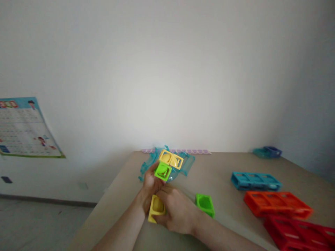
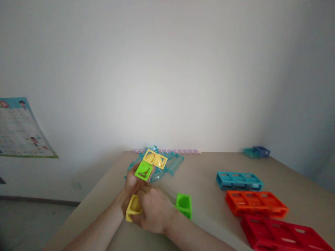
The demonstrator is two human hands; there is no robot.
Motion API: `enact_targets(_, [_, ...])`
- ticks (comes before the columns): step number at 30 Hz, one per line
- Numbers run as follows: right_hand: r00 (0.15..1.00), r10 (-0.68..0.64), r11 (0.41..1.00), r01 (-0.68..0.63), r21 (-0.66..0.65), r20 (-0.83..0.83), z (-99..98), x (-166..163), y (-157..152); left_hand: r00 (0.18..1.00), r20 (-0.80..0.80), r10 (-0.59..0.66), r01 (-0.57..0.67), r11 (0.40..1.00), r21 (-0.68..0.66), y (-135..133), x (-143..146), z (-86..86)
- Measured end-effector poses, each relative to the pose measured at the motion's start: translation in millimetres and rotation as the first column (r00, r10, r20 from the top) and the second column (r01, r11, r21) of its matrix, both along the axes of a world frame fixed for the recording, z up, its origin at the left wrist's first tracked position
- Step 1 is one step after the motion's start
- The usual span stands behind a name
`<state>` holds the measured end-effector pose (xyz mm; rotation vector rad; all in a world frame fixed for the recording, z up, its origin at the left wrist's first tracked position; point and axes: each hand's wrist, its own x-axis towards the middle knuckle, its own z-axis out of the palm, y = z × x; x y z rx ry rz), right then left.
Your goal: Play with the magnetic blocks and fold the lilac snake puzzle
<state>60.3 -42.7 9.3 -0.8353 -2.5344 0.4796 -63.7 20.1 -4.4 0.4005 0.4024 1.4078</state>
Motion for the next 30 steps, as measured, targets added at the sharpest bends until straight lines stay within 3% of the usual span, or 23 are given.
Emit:
enact_targets(2, [0.999, 0.046, 0.999, -0.046, 0.023, -0.019, 2.9, 1.3, 0.5, 0.996, -0.010, -0.086, 0.086, 0.996, 0.020, 0.7, -1.0, -0.8])
enact_targets(5, [0.995, 0.090, 0.995, -0.088, 0.042, -0.051, 6.4, 2.2, -0.3, 0.996, 0.031, -0.081, 0.078, 0.994, 0.075, 4.9, -8.6, -7.2])
enact_targets(7, [0.991, 0.092, 0.995, -0.087, 0.049, -0.098, 6.7, 3.5, -1.0, 0.995, 0.046, -0.087, 0.082, 0.992, 0.093, 7.3, -15.7, -12.1])
enact_targets(9, [0.980, 0.072, 0.996, -0.062, 0.057, -0.185, 5.1, 6.4, -0.6, 0.985, 0.019, -0.170, 0.167, 0.981, 0.100, 8.2, -21.7, -14.8])
enact_targets(11, [0.951, 0.022, 0.999, -0.006, 0.053, -0.307, 2.4, 11.0, 2.1, 0.982, -0.009, -0.189, 0.189, 0.977, 0.099, 7.8, -24.3, -14.5])
enact_targets(17, [0.816, -0.206, 0.969, 0.247, 0.004, -0.539, -7.1, 26.9, 23.7, 0.997, -0.025, -0.078, 0.081, 0.985, 0.150, 3.3, -14.2, -4.5])
enact_targets(20, [0.696, -0.354, 0.930, 0.333, -0.157, -0.625, -10.9, 30.9, 34.1, 0.990, -0.100, -0.099, 0.112, 0.984, 0.140, -0.2, -9.0, -2.8])
enact_targets(24, [0.618, -0.418, 0.906, 0.232, -0.354, -0.665, -10.1, 32.3, 37.0, 0.974, -0.169, -0.154, 0.172, 0.980, 0.096, -4.2, -6.3, -2.3])
enact_targets(30, [0.575, -0.386, 0.908, 0.099, -0.406, -0.721, -9.0, 32.9, 34.2, 0.947, -0.203, -0.249, 0.275, 0.955, 0.108, -10.0, -6.9, 3.6])
